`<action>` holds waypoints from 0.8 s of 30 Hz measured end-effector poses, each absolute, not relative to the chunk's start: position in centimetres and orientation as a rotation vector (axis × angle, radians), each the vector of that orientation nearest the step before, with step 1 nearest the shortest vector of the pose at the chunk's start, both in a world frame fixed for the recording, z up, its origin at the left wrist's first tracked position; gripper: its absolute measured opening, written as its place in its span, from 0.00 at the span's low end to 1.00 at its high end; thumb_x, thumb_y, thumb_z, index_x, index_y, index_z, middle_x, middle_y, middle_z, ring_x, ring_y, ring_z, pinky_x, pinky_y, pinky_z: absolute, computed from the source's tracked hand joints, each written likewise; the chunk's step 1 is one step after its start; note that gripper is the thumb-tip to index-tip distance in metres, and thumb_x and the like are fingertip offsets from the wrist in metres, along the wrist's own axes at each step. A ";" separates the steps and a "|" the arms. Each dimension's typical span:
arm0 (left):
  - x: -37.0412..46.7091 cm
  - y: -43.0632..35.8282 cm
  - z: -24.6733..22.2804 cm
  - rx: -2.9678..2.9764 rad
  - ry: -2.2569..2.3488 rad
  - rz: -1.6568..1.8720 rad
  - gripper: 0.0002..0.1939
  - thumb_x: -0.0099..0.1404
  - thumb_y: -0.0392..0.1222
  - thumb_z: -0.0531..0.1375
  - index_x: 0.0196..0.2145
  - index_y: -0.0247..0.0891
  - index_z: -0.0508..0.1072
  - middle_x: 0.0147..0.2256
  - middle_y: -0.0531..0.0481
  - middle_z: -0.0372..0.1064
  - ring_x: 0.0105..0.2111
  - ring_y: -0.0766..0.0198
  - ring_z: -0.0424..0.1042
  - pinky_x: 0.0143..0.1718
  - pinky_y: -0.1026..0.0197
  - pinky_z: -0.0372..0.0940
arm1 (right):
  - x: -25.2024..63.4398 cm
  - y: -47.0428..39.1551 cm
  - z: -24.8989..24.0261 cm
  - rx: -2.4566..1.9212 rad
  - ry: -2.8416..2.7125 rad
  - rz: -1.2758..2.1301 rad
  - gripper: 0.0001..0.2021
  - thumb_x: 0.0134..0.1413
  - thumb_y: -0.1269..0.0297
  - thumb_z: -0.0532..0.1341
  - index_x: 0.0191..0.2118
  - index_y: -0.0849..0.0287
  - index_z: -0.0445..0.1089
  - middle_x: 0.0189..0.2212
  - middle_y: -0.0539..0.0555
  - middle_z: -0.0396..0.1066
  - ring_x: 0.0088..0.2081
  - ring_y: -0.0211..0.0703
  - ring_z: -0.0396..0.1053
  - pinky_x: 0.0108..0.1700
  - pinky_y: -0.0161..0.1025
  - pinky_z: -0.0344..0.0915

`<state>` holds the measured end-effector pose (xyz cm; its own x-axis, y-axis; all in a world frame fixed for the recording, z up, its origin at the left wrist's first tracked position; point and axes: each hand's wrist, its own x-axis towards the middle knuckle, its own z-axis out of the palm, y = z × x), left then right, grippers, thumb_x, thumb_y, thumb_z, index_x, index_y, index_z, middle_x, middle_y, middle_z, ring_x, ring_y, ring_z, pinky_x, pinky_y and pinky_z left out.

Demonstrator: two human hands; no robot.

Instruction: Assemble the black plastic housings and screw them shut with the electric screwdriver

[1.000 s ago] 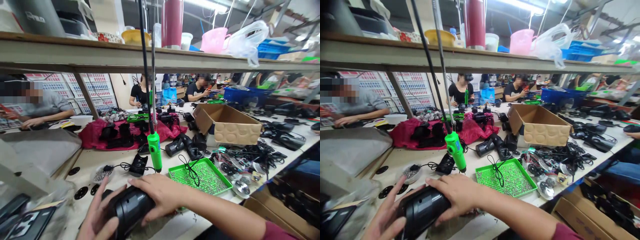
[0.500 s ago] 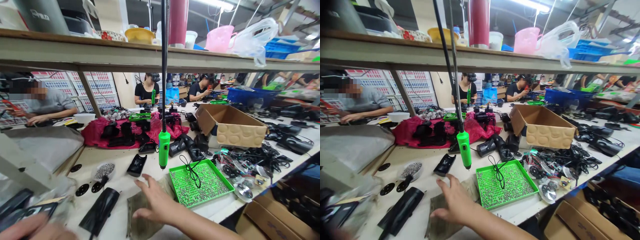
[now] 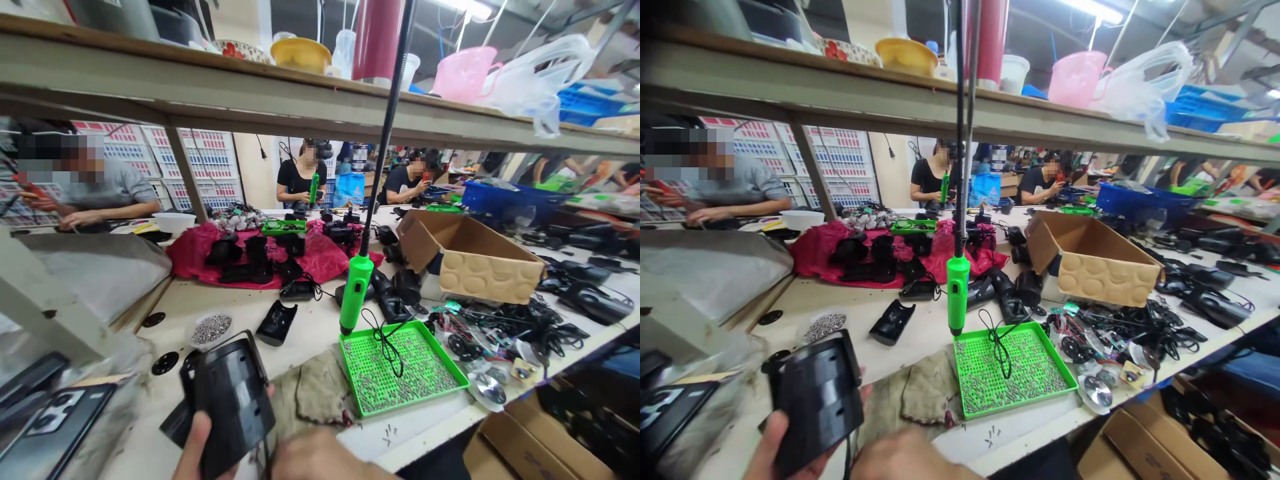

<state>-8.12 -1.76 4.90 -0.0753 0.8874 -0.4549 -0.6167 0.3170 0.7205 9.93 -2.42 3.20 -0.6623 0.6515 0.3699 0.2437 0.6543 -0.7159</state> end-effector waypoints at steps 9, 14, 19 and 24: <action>-3.7 -1.2 1.7 0.110 1.133 1.170 0.29 0.60 0.46 0.64 0.58 0.40 0.66 0.47 0.43 0.76 0.56 0.52 0.68 0.55 0.51 0.65 | 18.1 6.0 8.4 -0.952 -1.302 0.768 0.26 0.61 0.41 0.51 0.55 0.55 0.62 0.51 0.61 0.66 0.55 0.53 0.64 0.53 0.52 0.64; -3.3 -1.6 1.5 0.170 1.196 1.139 0.34 0.52 0.44 0.69 0.56 0.42 0.68 0.41 0.45 0.79 0.50 0.47 0.73 0.51 0.48 0.68 | 13.5 8.8 9.3 -0.791 -1.334 0.886 0.29 0.59 0.36 0.48 0.51 0.57 0.63 0.38 0.55 0.70 0.37 0.45 0.69 0.37 0.42 0.68; -3.2 -1.5 1.3 0.110 1.255 1.200 0.26 0.54 0.43 0.66 0.52 0.42 0.71 0.43 0.45 0.78 0.54 0.49 0.70 0.54 0.46 0.65 | 11.3 8.8 8.6 -0.686 -1.239 0.964 0.27 0.56 0.36 0.52 0.44 0.57 0.65 0.30 0.50 0.66 0.28 0.39 0.65 0.31 0.36 0.62; -2.9 -1.1 2.5 0.156 1.233 1.190 0.21 0.55 0.46 0.66 0.46 0.41 0.74 0.43 0.44 0.78 0.52 0.49 0.72 0.54 0.47 0.65 | 11.6 9.5 9.6 -0.707 -1.158 1.054 0.30 0.58 0.37 0.46 0.41 0.60 0.68 0.22 0.48 0.64 0.22 0.37 0.62 0.24 0.34 0.58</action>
<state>-2.86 -1.10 2.52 -0.1396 0.7583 -0.6367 -0.6093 0.4411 0.6589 11.62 9.47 9.64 0.0477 0.9251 0.3768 -0.2887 0.3739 -0.8814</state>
